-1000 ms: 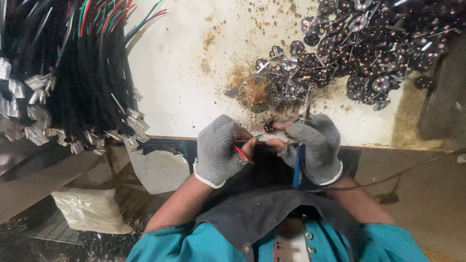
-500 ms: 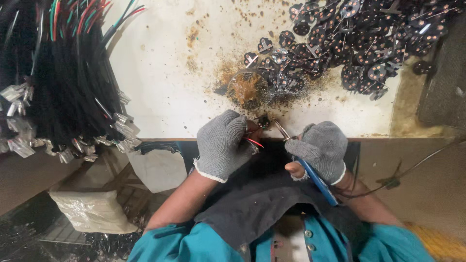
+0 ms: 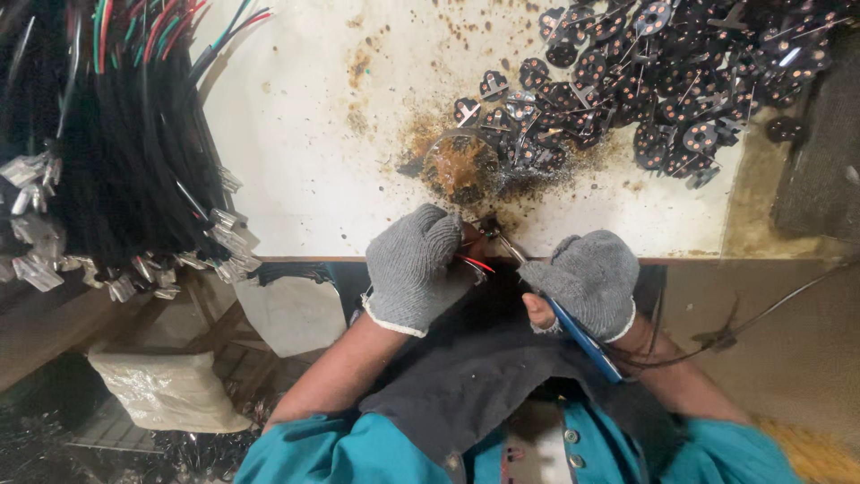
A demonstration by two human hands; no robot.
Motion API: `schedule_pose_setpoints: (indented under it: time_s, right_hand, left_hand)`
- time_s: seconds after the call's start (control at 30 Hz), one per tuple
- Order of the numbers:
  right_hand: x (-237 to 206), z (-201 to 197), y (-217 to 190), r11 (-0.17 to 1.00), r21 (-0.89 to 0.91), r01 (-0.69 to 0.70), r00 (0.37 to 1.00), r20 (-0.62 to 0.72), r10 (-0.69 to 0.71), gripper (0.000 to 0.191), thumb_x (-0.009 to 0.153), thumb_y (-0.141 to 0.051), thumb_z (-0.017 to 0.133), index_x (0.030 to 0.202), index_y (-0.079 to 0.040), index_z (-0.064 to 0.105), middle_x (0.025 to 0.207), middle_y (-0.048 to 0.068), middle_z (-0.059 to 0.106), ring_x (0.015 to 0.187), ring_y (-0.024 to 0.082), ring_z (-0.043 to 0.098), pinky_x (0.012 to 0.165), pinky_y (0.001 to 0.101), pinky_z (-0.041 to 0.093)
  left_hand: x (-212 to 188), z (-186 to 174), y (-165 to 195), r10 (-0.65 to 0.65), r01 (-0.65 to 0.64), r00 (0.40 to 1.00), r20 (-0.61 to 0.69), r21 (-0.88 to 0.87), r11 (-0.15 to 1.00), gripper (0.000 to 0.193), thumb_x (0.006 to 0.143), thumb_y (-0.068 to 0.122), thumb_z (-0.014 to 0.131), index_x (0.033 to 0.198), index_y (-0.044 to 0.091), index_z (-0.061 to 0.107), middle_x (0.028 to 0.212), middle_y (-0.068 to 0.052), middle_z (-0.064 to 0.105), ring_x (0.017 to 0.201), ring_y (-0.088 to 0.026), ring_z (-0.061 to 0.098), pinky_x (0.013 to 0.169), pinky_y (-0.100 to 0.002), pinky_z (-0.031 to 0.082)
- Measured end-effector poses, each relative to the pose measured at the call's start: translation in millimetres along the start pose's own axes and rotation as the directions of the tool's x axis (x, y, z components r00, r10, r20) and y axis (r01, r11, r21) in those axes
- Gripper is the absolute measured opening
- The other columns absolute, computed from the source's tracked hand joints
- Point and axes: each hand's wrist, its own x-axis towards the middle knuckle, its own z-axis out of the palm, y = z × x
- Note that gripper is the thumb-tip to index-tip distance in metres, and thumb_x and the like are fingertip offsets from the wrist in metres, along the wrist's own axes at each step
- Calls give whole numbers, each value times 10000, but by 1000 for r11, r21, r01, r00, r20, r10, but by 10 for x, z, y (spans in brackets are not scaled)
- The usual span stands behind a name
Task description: The person solders wires onto small black electrical plug components at a workbench. They pick up a plug and a wire, hold the wire against the plug's terminal, and touch it with a soldering iron, repeating the process for successive plugs and setting finished ones aside.
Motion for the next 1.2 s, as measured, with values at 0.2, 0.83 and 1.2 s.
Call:
schedule_pose_setpoints:
  time_s: [0.2,0.83,1.2]
  right_hand:
    - [28,45,101,984,-45,174,977,129,-167,267,737,-373,765,958,-226,803,682,8,671,571,269,583,515,461,411]
    - [7,85,85,992,-39,122,987,109,-118,298,696,-373,737,950,-223,779,656,16,594,622,297,565,581,481,405]
    - [-88,21,68,998,58,41,999,5,-41,274,717,-356,746,949,-217,792,696,13,607,698,289,596,656,472,437]
  left_hand:
    - [15,15,-22,7,-7,1000,-6,18,1000,207,711,217,843,853,180,696,778,-67,599,687,-301,641,585,-429,487]
    - [15,3,-16,29,-29,999,-28,22,999,185,746,232,841,861,181,705,780,-70,600,689,-305,637,586,-430,488]
    - [-26,-2,-2,31,-31,999,-14,49,998,175,755,244,837,846,182,700,768,-64,598,682,-298,640,581,-432,485]
